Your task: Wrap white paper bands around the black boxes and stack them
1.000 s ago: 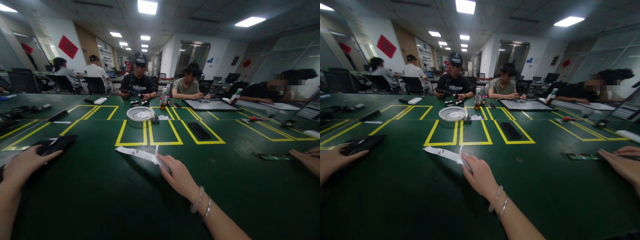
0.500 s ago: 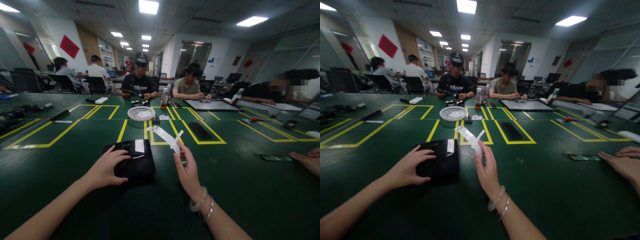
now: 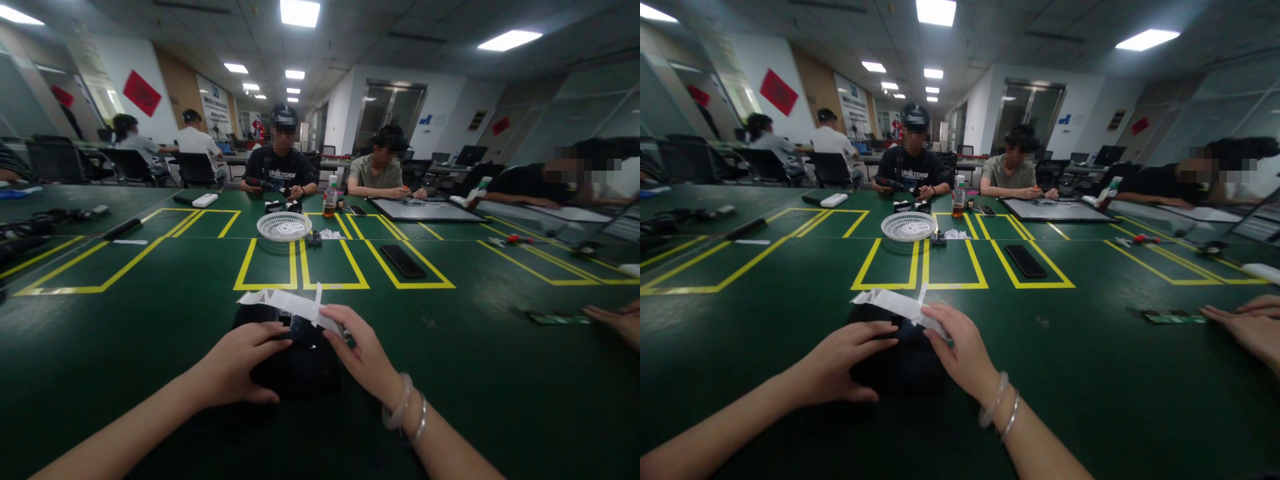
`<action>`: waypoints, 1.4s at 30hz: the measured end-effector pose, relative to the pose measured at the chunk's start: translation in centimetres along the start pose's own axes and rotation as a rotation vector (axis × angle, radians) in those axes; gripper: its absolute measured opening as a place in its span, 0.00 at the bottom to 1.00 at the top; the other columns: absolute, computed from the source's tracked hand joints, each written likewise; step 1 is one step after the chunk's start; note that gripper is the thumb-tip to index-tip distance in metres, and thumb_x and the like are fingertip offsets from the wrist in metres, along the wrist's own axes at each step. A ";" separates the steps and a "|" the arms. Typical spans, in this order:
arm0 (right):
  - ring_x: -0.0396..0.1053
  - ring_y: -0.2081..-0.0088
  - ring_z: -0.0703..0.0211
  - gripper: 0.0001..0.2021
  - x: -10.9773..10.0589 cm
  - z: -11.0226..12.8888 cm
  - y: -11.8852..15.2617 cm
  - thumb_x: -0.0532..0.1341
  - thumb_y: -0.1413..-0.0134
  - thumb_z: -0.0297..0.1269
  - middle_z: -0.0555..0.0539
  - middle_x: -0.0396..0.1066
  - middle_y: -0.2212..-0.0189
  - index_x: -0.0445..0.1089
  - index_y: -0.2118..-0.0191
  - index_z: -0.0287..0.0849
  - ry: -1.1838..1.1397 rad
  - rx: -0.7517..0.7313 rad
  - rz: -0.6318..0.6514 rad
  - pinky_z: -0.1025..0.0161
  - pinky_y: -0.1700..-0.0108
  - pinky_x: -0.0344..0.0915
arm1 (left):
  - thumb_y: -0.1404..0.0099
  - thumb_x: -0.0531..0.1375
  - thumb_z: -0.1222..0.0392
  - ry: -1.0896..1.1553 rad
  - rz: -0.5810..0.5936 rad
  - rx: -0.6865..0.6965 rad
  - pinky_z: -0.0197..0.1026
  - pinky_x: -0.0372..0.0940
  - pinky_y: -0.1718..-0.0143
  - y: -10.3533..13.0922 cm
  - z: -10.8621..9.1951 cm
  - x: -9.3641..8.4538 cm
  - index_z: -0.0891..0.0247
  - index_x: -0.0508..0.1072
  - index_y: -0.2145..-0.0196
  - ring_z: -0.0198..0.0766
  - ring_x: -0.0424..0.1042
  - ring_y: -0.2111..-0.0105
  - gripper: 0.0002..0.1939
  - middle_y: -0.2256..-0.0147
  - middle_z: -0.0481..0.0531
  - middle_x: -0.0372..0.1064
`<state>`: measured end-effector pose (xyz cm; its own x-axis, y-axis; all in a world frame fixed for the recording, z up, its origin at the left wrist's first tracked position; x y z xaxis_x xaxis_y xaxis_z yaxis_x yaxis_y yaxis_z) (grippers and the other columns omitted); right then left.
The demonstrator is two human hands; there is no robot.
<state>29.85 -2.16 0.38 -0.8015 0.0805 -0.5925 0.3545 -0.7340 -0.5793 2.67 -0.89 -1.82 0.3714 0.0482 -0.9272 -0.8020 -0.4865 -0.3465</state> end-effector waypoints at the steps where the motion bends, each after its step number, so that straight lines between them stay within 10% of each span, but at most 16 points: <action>1: 0.68 0.45 0.54 0.15 0.0 0.1 0.0 0.57 0.35 0.35 0.44 0.71 0.47 0.66 0.44 0.47 0.004 -0.008 0.035 0.53 0.43 0.65 | 0.39 0.69 0.48 -0.029 -0.067 0.033 0.52 0.70 0.54 0.1 -0.1 -0.3 0.58 0.67 0.42 0.54 0.69 0.50 0.31 0.46 0.61 0.66; 5: 0.72 0.51 0.55 0.16 0.0 0.3 -0.1 0.61 0.42 0.31 0.47 0.75 0.52 0.69 0.48 0.48 0.034 -0.027 0.187 0.56 0.48 0.66 | 0.30 0.60 0.61 -0.163 -0.284 0.038 0.47 0.68 0.58 0.3 0.1 -1.5 0.58 0.71 0.48 0.47 0.72 0.58 0.13 0.55 0.56 0.70; 12: 0.74 0.57 0.55 0.14 0.4 0.5 -0.1 0.65 0.46 0.33 0.49 0.78 0.57 0.73 0.52 0.47 0.146 0.041 0.424 0.58 0.53 0.64 | 0.36 0.64 0.68 -0.098 0.071 -0.029 0.49 0.65 0.53 0.5 1.8 -1.8 0.56 0.69 0.45 0.47 0.69 0.53 0.22 0.49 0.53 0.67; 20: 0.70 0.59 0.58 0.12 0.6 0.6 -0.1 0.66 0.43 0.34 0.51 0.72 0.53 0.76 0.54 0.54 0.353 -0.036 0.545 0.58 0.57 0.62 | 0.36 0.66 0.68 -0.124 0.167 -0.033 0.40 0.63 0.61 0.4 1.5 -1.7 0.56 0.74 0.52 0.42 0.69 0.59 0.15 0.55 0.49 0.68; 37: 0.65 0.60 0.57 0.04 0.8 0.9 -0.3 0.64 0.42 0.37 0.50 0.71 0.64 0.78 0.66 0.48 0.366 -0.104 0.474 0.54 0.51 0.59 | 0.35 0.67 0.64 -0.119 0.186 -0.034 0.44 0.63 0.58 0.3 1.3 -1.6 0.56 0.76 0.55 0.44 0.69 0.59 0.11 0.57 0.50 0.68; 42: 0.66 0.61 0.56 0.06 0.5 1.0 -0.5 0.63 0.40 0.37 0.49 0.71 0.65 0.78 0.63 0.48 0.331 -0.138 0.345 0.52 0.52 0.59 | 0.40 0.71 0.51 -0.086 0.146 -0.064 0.54 0.58 0.43 0.3 1.0 -1.1 0.56 0.67 0.41 0.53 0.63 0.45 0.33 0.43 0.55 0.63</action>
Point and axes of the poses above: each hand's wrist, its own y-axis away from the middle knuckle, its own x-axis out of the palm, z = x × y, the point moved 1 cm from there along -y, towards the middle knuckle
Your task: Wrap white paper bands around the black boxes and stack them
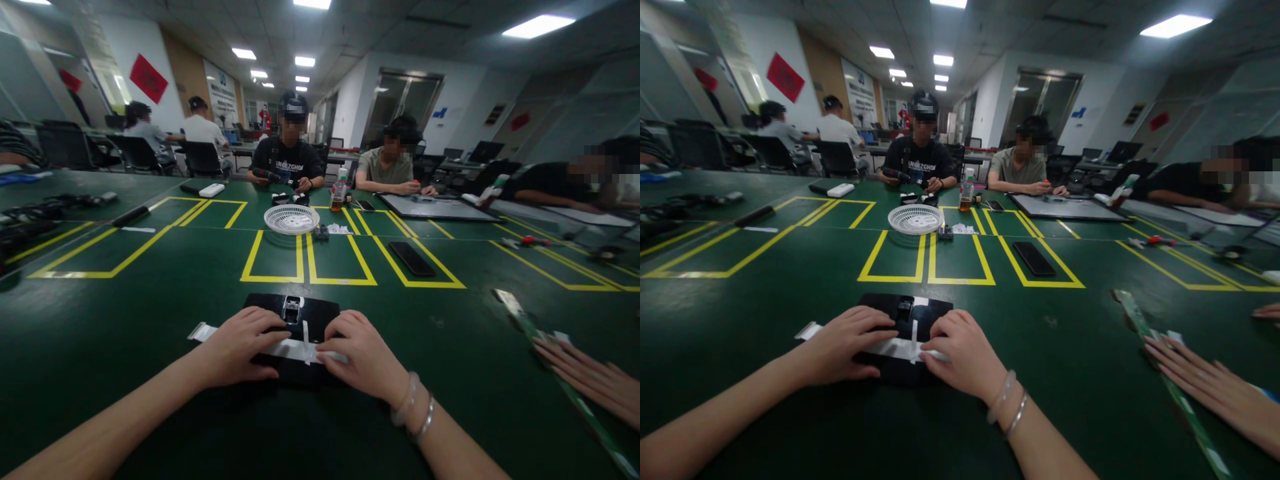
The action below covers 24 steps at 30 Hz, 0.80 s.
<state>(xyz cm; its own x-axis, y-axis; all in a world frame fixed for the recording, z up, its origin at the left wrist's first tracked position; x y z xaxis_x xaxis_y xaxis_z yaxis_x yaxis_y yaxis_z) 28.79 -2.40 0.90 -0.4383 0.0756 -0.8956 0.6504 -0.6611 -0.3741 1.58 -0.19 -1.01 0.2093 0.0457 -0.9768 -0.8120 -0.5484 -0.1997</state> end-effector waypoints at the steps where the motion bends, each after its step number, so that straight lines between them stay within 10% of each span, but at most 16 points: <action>1: 0.66 0.61 0.56 0.07 -0.2 -0.1 0.0 0.61 0.39 0.36 0.48 0.71 0.66 0.78 0.61 0.47 -0.005 0.007 -0.059 0.52 0.53 0.59 | 0.42 0.71 0.45 0.013 0.005 -0.004 0.56 0.54 0.40 0.0 -0.1 0.1 0.57 0.63 0.37 0.55 0.60 0.42 0.40 0.40 0.57 0.59; 6: 0.67 0.62 0.56 0.09 -0.8 -0.5 0.2 0.58 0.36 0.35 0.46 0.72 0.66 0.77 0.59 0.45 0.002 0.067 -0.290 0.53 0.54 0.60 | 0.43 0.67 0.33 0.065 0.071 -0.033 0.57 0.42 0.33 -0.3 -0.2 0.8 0.61 0.51 0.31 0.55 0.52 0.36 0.53 0.35 0.59 0.51; 16: 0.68 0.63 0.55 0.10 -1.1 -0.2 0.3 0.56 0.35 0.36 0.47 0.72 0.69 0.76 0.60 0.44 0.049 0.092 -0.369 0.54 0.56 0.61 | 0.49 0.73 0.44 0.113 0.008 -0.065 0.62 0.40 0.33 -0.7 -0.4 -0.5 0.60 0.63 0.38 0.53 0.61 0.42 0.46 0.43 0.57 0.62; 24: 0.68 0.63 0.55 0.09 -0.5 -0.6 0.3 0.57 0.36 0.34 0.46 0.73 0.67 0.76 0.61 0.44 0.067 0.074 -0.327 0.55 0.56 0.60 | 0.44 0.68 0.42 -0.063 -0.133 -0.251 0.67 0.43 0.36 1.6 4.9 -1.9 0.61 0.67 0.41 0.56 0.62 0.44 0.38 0.44 0.59 0.64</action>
Point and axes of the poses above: each hand's wrist, its own y-axis away from the middle knuckle, its own x-axis out of the palm, z = x × y, the point moved 1 cm from there along -y, towards the middle knuckle
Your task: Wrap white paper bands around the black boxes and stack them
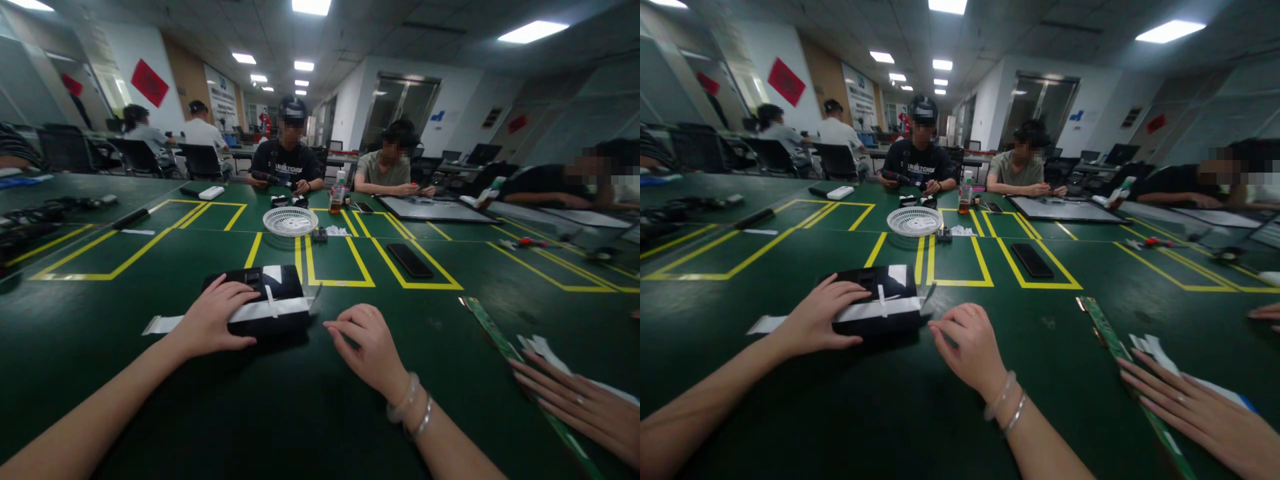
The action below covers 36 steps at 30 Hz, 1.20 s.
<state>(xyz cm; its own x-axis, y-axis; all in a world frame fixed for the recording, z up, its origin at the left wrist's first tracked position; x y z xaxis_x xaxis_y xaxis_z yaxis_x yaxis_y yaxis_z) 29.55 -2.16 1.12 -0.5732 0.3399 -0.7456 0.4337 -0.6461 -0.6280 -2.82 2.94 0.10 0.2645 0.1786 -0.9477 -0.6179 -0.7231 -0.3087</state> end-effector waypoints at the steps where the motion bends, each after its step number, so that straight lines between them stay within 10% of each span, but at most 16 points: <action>1: 0.68 0.63 0.55 0.09 0.1 -0.1 0.0 0.57 0.36 0.34 0.46 0.73 0.67 0.76 0.61 0.44 0.004 0.000 0.005 0.55 0.55 0.60 | 0.43 0.67 0.41 -0.021 -0.024 -0.042 0.68 0.43 0.37 0.2 1.2 -0.2 0.62 0.68 0.42 0.57 0.62 0.44 0.37 0.45 0.60 0.64; 10: 0.67 0.61 0.55 0.10 0.5 -0.2 0.3 0.57 0.35 0.35 0.46 0.73 0.65 0.76 0.60 0.45 -0.015 0.014 0.125 0.54 0.55 0.60 | 0.42 0.52 0.27 -0.217 -0.344 -0.442 0.61 0.53 0.51 5.5 12.4 -0.9 0.73 0.76 0.53 0.61 0.68 0.53 0.43 0.56 0.68 0.71; 15: 0.67 0.61 0.55 0.09 0.7 -0.1 0.3 0.57 0.35 0.35 0.46 0.73 0.65 0.76 0.61 0.45 -0.007 0.021 0.193 0.54 0.55 0.59 | 0.40 0.54 0.38 -0.327 -0.586 -0.243 0.60 0.42 0.53 8.8 16.4 -1.9 0.66 0.79 0.66 0.63 0.56 0.41 0.27 0.74 0.58 0.73; 22: 0.67 0.61 0.55 0.09 0.6 0.0 0.2 0.57 0.35 0.35 0.46 0.73 0.65 0.76 0.61 0.45 0.009 0.026 0.238 0.55 0.55 0.58 | 0.39 0.54 0.42 -0.411 -0.647 -0.287 0.64 0.38 0.60 11.3 17.7 -3.2 0.66 0.66 0.87 0.66 0.44 0.36 0.28 0.85 0.63 0.63; 29: 0.67 0.61 0.56 0.09 0.8 -0.1 0.3 0.57 0.35 0.34 0.48 0.73 0.65 0.76 0.61 0.46 0.014 0.022 0.249 0.55 0.54 0.59 | 0.34 0.51 0.45 -0.188 -0.391 -0.364 0.64 0.40 0.61 13.0 19.1 -2.3 0.67 0.66 0.88 0.66 0.48 0.38 0.30 0.86 0.63 0.61; 36: 0.68 0.61 0.56 0.08 0.8 0.0 0.3 0.58 0.36 0.34 0.48 0.73 0.65 0.76 0.61 0.46 0.023 0.022 0.246 0.55 0.55 0.60 | 0.39 0.53 0.39 -0.402 -0.647 -0.313 0.61 0.40 0.65 11.7 17.6 -2.8 0.68 0.57 0.91 0.69 0.46 0.38 0.34 0.89 0.61 0.50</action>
Point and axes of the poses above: each hand's wrist, its own y-axis away from the middle knuckle, its own x-axis out of the palm, z = x × y, the point moved 1 cm from there along -y, towards the middle knuckle
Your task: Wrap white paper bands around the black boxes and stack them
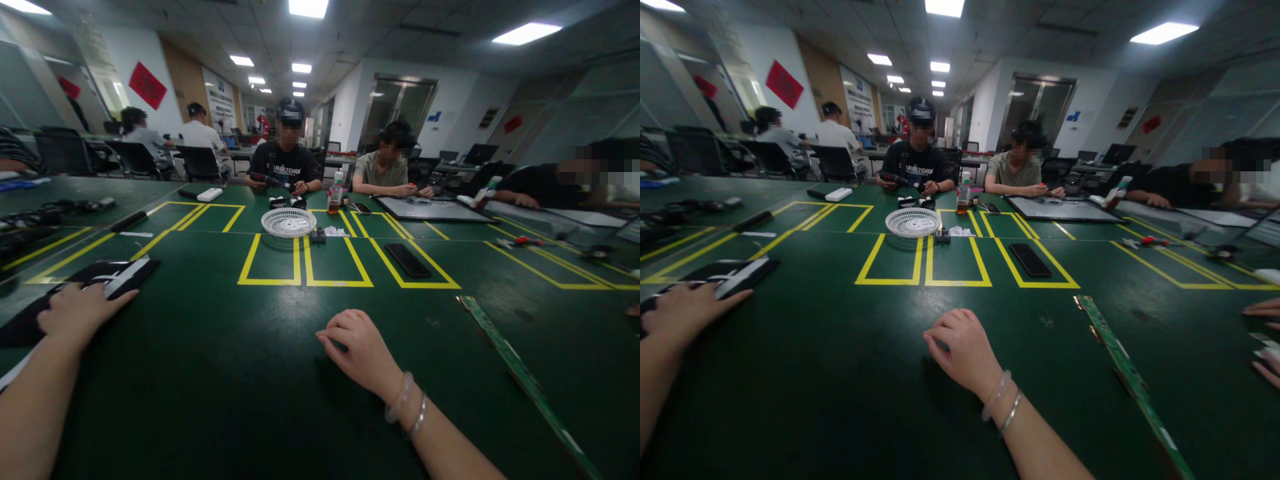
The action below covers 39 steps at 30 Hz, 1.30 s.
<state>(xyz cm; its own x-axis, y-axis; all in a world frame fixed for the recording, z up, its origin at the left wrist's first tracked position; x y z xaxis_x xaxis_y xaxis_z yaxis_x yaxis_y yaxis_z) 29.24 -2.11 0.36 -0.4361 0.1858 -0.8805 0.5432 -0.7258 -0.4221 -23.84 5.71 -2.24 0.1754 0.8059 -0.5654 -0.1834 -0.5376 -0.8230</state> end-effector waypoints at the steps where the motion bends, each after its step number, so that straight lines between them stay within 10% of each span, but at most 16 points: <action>1: 0.68 0.61 0.56 0.08 0.0 0.0 0.0 0.58 0.36 0.34 0.48 0.73 0.65 0.76 0.61 0.46 -0.002 0.002 0.003 0.55 0.55 0.60 | 0.39 0.52 0.37 -0.044 -0.005 0.000 0.61 0.40 0.65 0.0 0.0 0.0 0.68 0.56 0.92 0.69 0.45 0.37 0.35 0.89 0.61 0.51; 8: 0.67 0.61 0.55 0.09 0.0 0.1 0.0 0.57 0.35 0.35 0.47 0.73 0.65 0.76 0.61 0.45 -0.014 0.002 0.012 0.54 0.54 0.59 | 0.35 0.48 0.45 0.110 0.298 -0.030 0.61 0.40 0.65 0.6 0.8 0.7 0.69 0.44 0.94 0.63 0.54 0.40 0.37 0.94 0.60 0.36; 14: 0.67 0.61 0.56 0.09 0.1 0.0 0.0 0.58 0.35 0.34 0.47 0.73 0.65 0.76 0.61 0.46 -0.006 0.004 0.024 0.55 0.54 0.59 | 0.41 0.55 0.48 0.153 -0.058 0.056 0.61 0.41 0.62 0.0 0.0 0.5 0.66 0.61 0.88 0.65 0.59 0.43 0.25 0.92 0.55 0.44; 18: 0.68 0.60 0.56 0.09 0.1 0.0 0.0 0.57 0.35 0.34 0.47 0.73 0.65 0.76 0.61 0.45 -0.011 0.001 0.026 0.55 0.53 0.59 | 0.39 0.55 0.46 0.243 -0.013 0.071 0.55 0.49 0.58 -0.5 -1.6 1.2 0.65 0.74 0.76 0.57 0.66 0.49 0.20 0.86 0.54 0.60; 27: 0.68 0.55 0.54 0.12 0.1 -0.1 0.1 0.60 0.38 0.32 0.46 0.73 0.57 0.73 0.50 0.47 -0.066 -0.035 0.025 0.53 0.51 0.63 | 0.28 0.48 0.50 0.185 0.618 0.089 0.40 0.63 0.71 -4.2 -15.6 0.5 0.63 0.72 0.47 0.46 0.71 0.63 0.22 0.52 0.56 0.68; 33: 0.63 0.43 0.48 0.26 -0.1 0.0 0.1 0.66 0.45 0.37 0.43 0.67 0.44 0.64 0.40 0.48 -0.060 -0.042 -0.005 0.47 0.42 0.59 | 0.26 0.52 0.59 0.413 0.528 0.490 0.42 0.65 0.63 -3.8 -24.4 -1.3 0.60 0.71 0.47 0.45 0.71 0.59 0.14 0.54 0.55 0.70; 39: 0.72 0.52 0.56 0.24 0.2 0.3 0.1 0.63 0.40 0.37 0.49 0.75 0.53 0.62 0.39 0.50 -0.072 -0.038 0.133 0.47 0.37 0.54 | 0.25 0.52 0.59 0.511 0.510 0.604 0.44 0.65 0.60 -2.9 -25.8 -1.8 0.58 0.68 0.43 0.45 0.71 0.56 0.15 0.50 0.55 0.68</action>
<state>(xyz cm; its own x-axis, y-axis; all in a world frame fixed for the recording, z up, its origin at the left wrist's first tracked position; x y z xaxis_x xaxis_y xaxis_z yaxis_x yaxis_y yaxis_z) 29.00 -2.37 0.16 -0.4079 0.0412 -0.9121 0.6254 -0.7152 -0.3120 1.30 -0.58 -0.24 0.3123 0.2252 -0.9229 -0.8006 -0.4605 -0.3833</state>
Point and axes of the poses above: each hand's wrist, its own y-axis away from the middle knuckle, its own x-axis out of the palm, z = x × y, the point moved 1 cm from there along -y, towards the middle knuckle
